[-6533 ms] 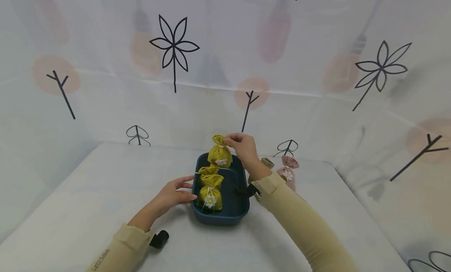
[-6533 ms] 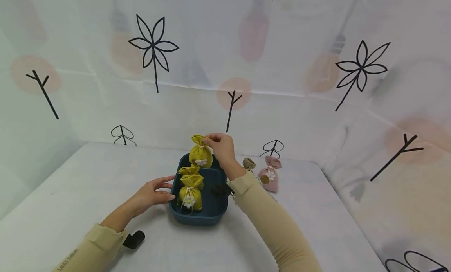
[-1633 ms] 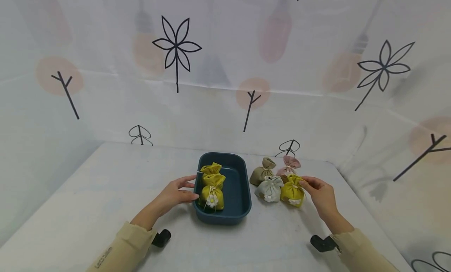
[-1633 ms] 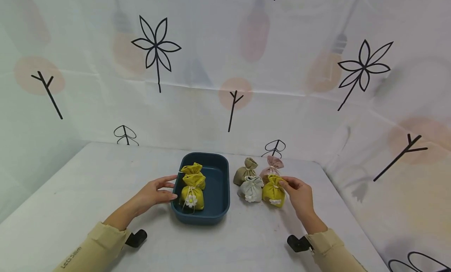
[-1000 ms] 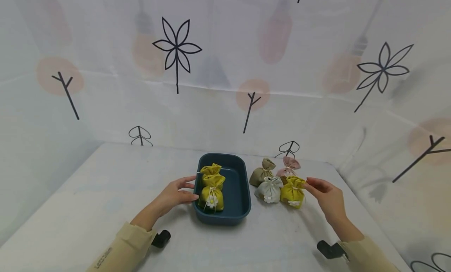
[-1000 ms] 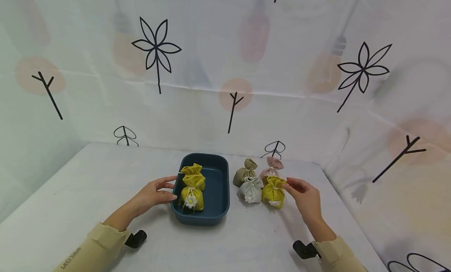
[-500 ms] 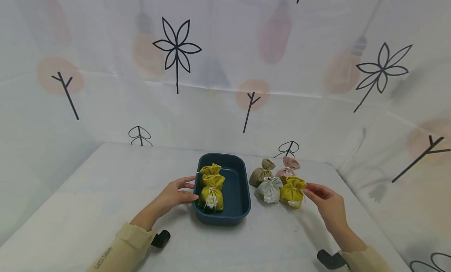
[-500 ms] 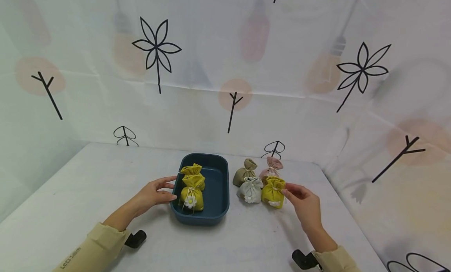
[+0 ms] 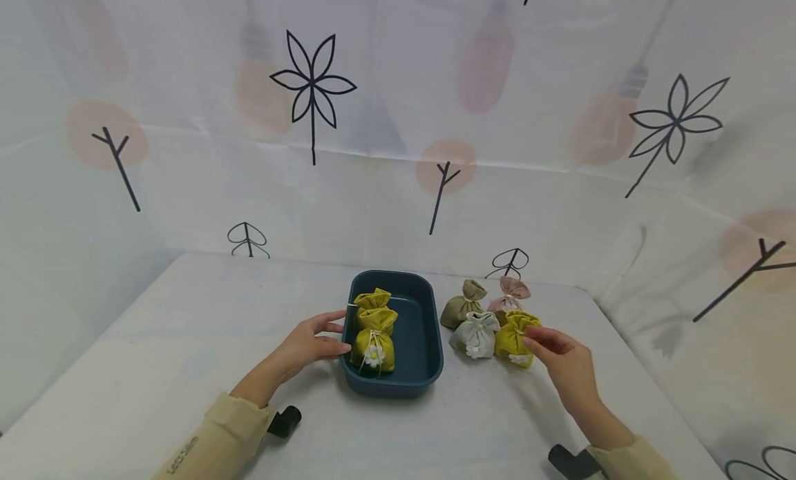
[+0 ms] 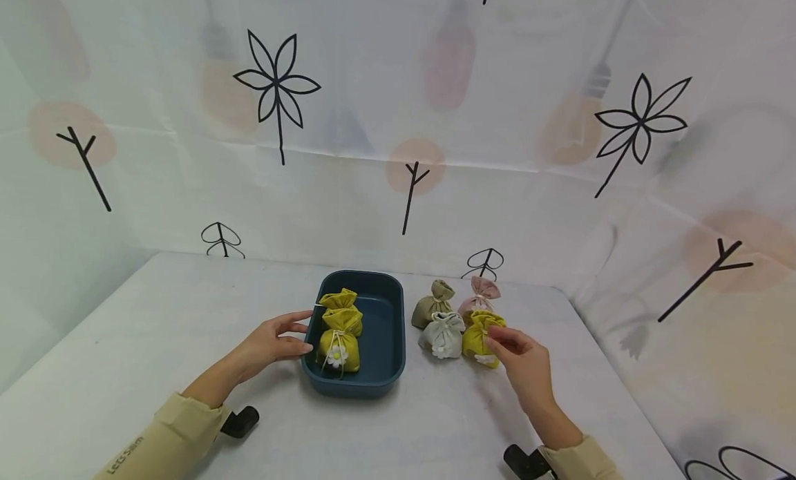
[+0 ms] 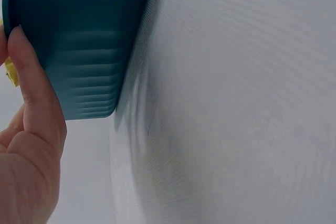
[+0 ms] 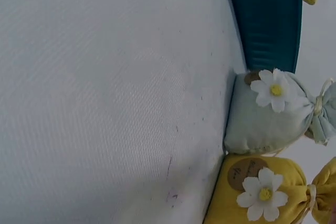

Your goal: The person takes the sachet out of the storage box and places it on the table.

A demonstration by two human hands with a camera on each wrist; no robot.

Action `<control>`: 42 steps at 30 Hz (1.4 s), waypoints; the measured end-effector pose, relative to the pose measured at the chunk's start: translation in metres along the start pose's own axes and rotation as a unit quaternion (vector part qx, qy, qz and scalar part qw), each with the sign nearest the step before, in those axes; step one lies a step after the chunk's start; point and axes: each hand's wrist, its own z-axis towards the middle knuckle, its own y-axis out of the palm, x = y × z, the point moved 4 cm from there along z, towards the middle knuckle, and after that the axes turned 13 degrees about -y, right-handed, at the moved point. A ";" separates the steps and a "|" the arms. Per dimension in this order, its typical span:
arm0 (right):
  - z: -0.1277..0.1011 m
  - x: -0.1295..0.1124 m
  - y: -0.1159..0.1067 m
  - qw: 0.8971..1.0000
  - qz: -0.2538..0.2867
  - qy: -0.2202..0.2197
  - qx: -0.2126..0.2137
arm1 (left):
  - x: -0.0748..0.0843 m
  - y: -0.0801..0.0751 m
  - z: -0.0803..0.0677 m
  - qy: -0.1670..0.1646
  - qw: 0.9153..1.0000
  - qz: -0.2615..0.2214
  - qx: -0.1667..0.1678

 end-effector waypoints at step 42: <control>-0.015 -0.120 0.073 0.990 0.098 0.061 -0.082 | 0.002 0.001 -0.002 0.000 1.000 0.012 0.003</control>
